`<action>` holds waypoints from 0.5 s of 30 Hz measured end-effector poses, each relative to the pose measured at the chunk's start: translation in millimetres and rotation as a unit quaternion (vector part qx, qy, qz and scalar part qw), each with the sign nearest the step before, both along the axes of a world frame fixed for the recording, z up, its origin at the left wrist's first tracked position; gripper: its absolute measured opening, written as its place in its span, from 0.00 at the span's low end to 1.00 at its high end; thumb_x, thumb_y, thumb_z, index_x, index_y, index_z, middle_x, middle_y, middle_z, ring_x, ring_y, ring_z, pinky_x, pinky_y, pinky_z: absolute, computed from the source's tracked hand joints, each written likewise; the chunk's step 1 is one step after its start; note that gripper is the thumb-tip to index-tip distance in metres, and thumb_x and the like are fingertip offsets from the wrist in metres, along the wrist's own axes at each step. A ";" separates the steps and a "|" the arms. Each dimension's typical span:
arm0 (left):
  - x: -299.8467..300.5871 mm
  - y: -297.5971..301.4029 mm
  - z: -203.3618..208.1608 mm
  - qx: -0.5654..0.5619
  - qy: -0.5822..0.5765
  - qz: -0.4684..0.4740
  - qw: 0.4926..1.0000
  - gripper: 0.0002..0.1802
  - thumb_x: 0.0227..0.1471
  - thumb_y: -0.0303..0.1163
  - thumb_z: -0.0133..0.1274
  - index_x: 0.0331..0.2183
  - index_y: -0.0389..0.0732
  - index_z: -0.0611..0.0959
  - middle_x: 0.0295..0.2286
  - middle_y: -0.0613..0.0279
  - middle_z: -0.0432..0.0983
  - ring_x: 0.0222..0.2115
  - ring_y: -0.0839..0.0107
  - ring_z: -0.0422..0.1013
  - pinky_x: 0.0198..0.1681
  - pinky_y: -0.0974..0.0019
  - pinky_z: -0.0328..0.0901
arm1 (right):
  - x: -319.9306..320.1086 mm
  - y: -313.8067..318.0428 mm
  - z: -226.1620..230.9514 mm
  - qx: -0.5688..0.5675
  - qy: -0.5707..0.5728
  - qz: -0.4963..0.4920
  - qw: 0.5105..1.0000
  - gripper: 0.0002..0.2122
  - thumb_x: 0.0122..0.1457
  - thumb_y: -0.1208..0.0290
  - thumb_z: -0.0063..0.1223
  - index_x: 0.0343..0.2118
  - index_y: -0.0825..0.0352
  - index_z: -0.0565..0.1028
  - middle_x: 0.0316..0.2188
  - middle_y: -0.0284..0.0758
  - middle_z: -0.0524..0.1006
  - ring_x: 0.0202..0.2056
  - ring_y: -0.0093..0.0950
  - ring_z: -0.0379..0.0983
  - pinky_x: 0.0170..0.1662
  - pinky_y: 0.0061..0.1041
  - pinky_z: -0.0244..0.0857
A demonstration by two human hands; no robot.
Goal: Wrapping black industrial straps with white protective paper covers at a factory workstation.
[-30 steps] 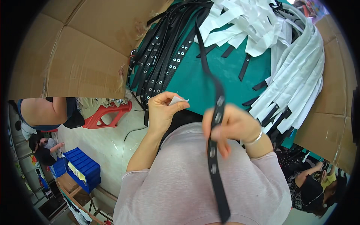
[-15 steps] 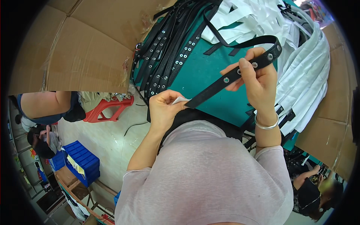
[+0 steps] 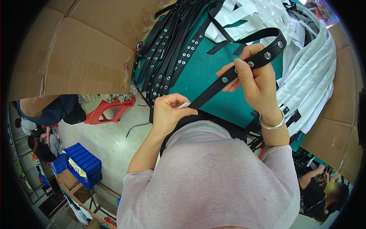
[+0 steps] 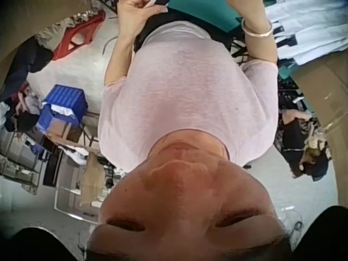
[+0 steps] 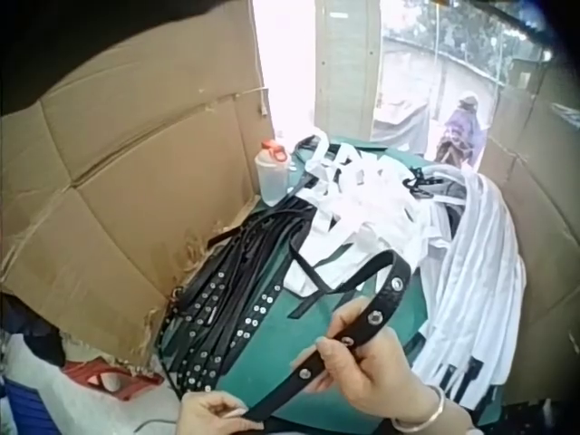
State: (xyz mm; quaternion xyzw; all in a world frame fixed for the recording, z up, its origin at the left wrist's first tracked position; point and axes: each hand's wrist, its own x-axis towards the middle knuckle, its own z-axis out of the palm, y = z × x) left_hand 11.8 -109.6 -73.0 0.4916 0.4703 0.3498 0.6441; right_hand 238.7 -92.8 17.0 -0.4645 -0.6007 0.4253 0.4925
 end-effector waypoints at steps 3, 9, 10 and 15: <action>-0.9 -0.7 -0.9 -0.004 0.013 -0.013 1.000 0.10 0.33 0.18 0.66 0.22 0.34 0.79 0.21 0.66 0.76 0.22 0.84 0.70 0.24 0.79 0.64 | -0.2 0.5 1.6 0.003 -0.015 0.004 1.000 0.08 0.63 0.71 0.39 0.34 0.69 0.57 0.24 0.43 0.76 0.19 0.24 0.74 0.19 0.13 0.68; -6.6 1.0 10.2 -0.032 -0.062 -0.049 0.996 0.12 0.34 0.13 0.63 0.27 0.33 0.80 0.24 0.60 0.78 0.25 0.79 0.73 0.29 0.77 0.68 | 2.9 5.2 5.7 -0.028 -0.045 0.012 0.999 0.09 0.58 0.79 0.47 0.34 0.69 0.58 0.24 0.41 0.76 0.21 0.22 0.75 0.20 0.13 0.68; -6.8 1.9 15.7 -0.054 -0.076 -0.063 0.994 0.12 0.34 0.14 0.63 0.28 0.32 0.81 0.24 0.60 0.78 0.24 0.79 0.73 0.28 0.77 0.68 | 4.6 5.0 5.5 -0.038 -0.046 0.021 0.998 0.10 0.56 0.81 0.49 0.34 0.69 0.58 0.24 0.40 0.76 0.22 0.21 0.74 0.20 0.13 0.68; -1.1 0.5 16.1 -0.074 -0.055 -0.109 0.990 0.11 0.36 0.17 0.63 0.29 0.32 0.82 0.23 0.61 0.78 0.23 0.79 0.72 0.27 0.77 0.67 | -3.1 0.2 -1.8 -0.063 -0.009 0.005 0.998 0.13 0.54 0.81 0.52 0.37 0.68 0.61 0.23 0.37 0.76 0.21 0.18 0.72 0.21 0.12 0.66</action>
